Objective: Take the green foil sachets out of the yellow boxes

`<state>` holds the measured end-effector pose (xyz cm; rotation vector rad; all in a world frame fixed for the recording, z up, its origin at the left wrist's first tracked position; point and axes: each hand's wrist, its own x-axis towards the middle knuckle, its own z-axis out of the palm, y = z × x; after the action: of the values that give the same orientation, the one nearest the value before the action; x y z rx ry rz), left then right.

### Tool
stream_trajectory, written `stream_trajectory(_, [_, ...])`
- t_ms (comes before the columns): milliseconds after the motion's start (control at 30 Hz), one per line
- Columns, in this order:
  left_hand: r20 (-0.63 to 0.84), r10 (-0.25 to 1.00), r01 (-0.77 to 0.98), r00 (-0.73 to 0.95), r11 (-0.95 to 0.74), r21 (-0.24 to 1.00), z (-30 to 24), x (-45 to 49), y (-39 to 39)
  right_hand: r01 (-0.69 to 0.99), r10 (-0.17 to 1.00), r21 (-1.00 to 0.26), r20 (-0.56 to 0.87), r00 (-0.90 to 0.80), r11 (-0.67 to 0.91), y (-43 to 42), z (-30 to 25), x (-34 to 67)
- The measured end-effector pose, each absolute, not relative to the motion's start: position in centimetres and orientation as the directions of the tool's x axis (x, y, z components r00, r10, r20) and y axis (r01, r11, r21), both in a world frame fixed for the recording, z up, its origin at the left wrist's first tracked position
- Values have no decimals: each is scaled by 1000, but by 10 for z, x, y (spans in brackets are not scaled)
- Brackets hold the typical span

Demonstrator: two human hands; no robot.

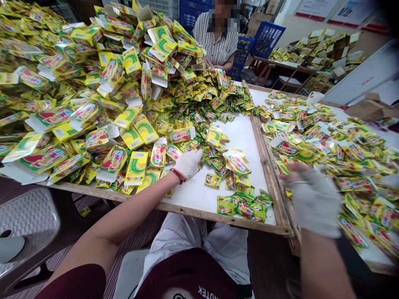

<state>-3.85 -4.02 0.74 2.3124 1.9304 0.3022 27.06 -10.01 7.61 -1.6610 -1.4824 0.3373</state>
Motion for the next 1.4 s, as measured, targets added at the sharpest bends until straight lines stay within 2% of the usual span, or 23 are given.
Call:
stream_trajectory(67, [85, 981, 933, 174, -192, 303, 4, -38, -47, 624, 990, -780, 124, 69, 54, -98, 46, 234])
stream_trajectory(100, [93, 983, 908, 161, -184, 376, 3, -40, -53, 622, 998, -780, 68, -20, 65, -95, 31, 215])
stream_trajectory(200, [49, 995, 759, 83, -95, 644, 1, -51, -71, 723, 958, -640, 82, -273, 261, -84, 0, 171])
stream_trajectory(300, [-16, 1000, 566, 25, -1, 825, -1, -62, -89, 846, 949, -450, 8, -316, 286, -74, -12, 152])
stream_trajectory(433, [32, 999, 429, -43, -11, 903, -2, -64, -101, 906, 956, -360, -100, -275, 223, -72, -12, 156])
stream_trajectory(500, [38, 997, 388, -70, -8, 922, -1, -59, -102, 878, 948, -413, -94, -305, 241, -77, -6, 161])
stream_trajectory(600, [10, 998, 314, -69, 13, 949, 2, -47, -103, 766, 919, -598, -117, -376, 237, -86, 10, 165])
stream_trajectory(667, [-38, 999, 264, -28, 44, 963, 5, -39, -105, 705, 892, -671, -145, -428, 229, -91, 22, 165])
stream_trajectory(833, [-102, 990, 204, 98, 80, 976, 14, -30, -113, 685, 875, -671, -112, -471, 283, -92, 34, 162])
stream_trajectory(933, [-125, 987, 129, 99, 111, 985, 13, -30, -117, 660, 941, -724, -46, -336, 200, -92, 24, 159])
stream_trajectory(1000, [-156, 981, 38, 113, 153, 987, 10, -27, -119, 557, 965, -819, -19, -262, 135, -95, 15, 156])
stream_trajectory(1067, [-144, 981, 46, 133, 139, 989, 9, -26, -119, 419, 949, -906, -82, -303, 55, -100, 10, 153])
stream_trajectory(1100, [-115, 983, 115, 140, 99, 988, 11, -27, -118, 369, 933, -929, -126, -337, 7, -102, 9, 151])
stream_trajectory(1167, [0, 990, 374, 142, -53, 926, 16, -34, -112, 337, 917, -939, -197, -347, -74, -106, 9, 151])
stream_trajectory(1200, [73, 987, 538, 146, -141, 831, 20, -40, -107, 347, 921, -933, -215, -324, -96, -107, 10, 152])
stream_trajectory(1233, [138, 978, 698, 159, -210, 684, 24, -49, -101, 364, 928, -925, -228, -296, -111, -107, 11, 154])
stream_trajectory(1300, [209, 955, 913, 213, -270, 305, 31, -69, -84, 397, 934, -908, -249, -255, -134, -108, 12, 158])
stream_trajectory(1367, [161, 949, 961, 271, -277, 16, 36, -89, -66, 419, 935, -898, -255, -248, -134, -108, 11, 163])
stream_trajectory(1400, [124, 949, 956, 291, -286, -61, 38, -97, -59, 430, 935, -894, -252, -249, -126, -109, 11, 164])
